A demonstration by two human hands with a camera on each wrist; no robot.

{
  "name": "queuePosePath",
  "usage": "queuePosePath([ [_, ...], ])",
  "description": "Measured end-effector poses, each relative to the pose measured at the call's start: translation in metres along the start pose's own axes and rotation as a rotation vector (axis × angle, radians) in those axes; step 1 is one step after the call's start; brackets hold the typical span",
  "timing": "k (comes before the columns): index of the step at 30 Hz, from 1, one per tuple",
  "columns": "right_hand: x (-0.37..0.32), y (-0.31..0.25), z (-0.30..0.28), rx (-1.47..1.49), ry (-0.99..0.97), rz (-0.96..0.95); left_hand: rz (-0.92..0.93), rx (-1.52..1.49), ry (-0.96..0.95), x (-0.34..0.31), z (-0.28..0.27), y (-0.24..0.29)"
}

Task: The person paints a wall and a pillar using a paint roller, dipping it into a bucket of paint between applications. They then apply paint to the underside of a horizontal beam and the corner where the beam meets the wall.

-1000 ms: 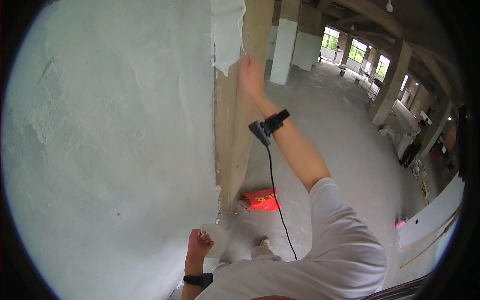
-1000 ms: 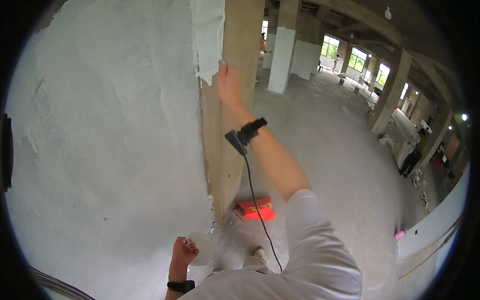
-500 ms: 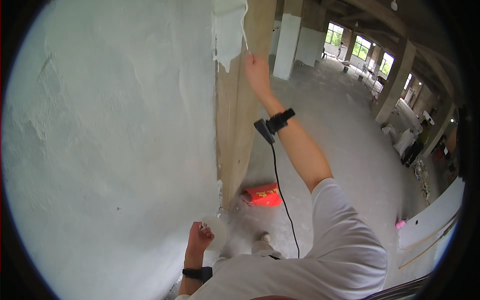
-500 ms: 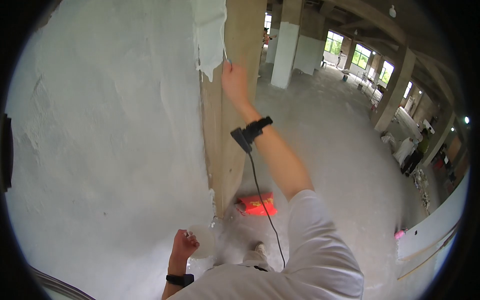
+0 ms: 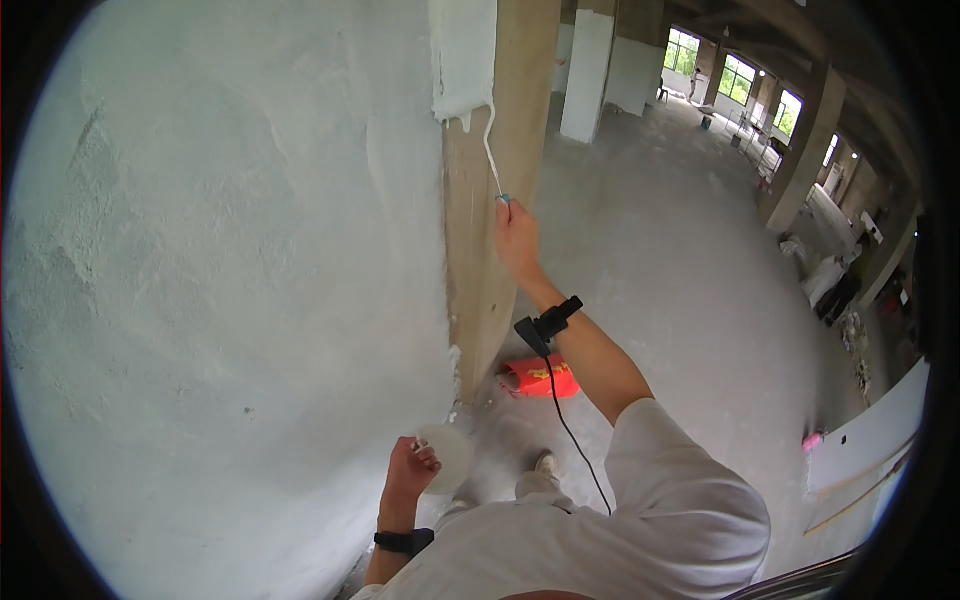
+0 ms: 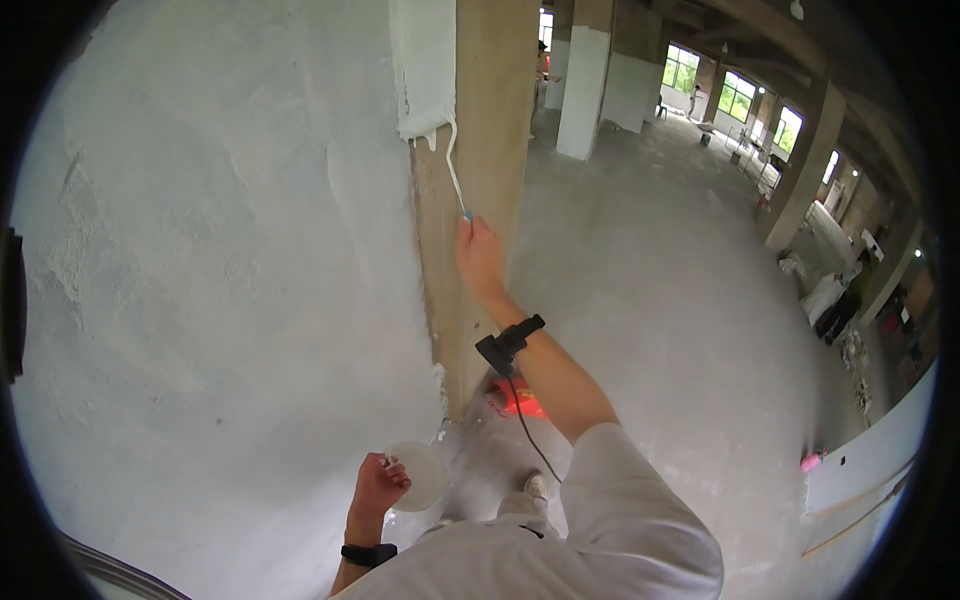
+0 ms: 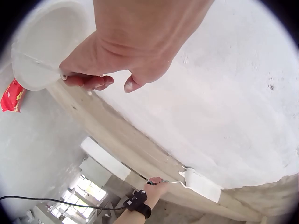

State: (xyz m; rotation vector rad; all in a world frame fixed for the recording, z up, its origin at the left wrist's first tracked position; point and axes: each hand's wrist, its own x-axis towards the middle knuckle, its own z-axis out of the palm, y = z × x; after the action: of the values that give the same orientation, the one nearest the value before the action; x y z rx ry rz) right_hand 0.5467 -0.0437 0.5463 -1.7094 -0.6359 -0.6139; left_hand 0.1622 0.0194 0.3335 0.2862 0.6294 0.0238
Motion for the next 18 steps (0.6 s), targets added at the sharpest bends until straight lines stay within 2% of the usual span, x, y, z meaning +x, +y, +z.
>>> queuePosePath([
  [3,-0.008,-0.002,0.000,0.012,-0.009,0.035,0.004,0.002,0.011,-0.004,-0.004,-0.002],
  [5,-0.001,-0.007,0.000,-0.006,0.039,-0.042,0.011,-0.012,0.016,-0.005,-0.007,-0.002],
  [9,0.013,-0.016,-0.003,0.001,0.051,-0.072,0.037,0.017,-0.004,-0.006,-0.011,-0.003],
  [15,0.020,-0.013,-0.005,-0.024,0.021,-0.055,0.033,-0.005,0.022,0.004,-0.010,0.003],
  [18,0.007,-0.003,-0.004,-0.155,-0.053,0.050,0.017,0.000,0.026,0.006,-0.011,0.004],
])
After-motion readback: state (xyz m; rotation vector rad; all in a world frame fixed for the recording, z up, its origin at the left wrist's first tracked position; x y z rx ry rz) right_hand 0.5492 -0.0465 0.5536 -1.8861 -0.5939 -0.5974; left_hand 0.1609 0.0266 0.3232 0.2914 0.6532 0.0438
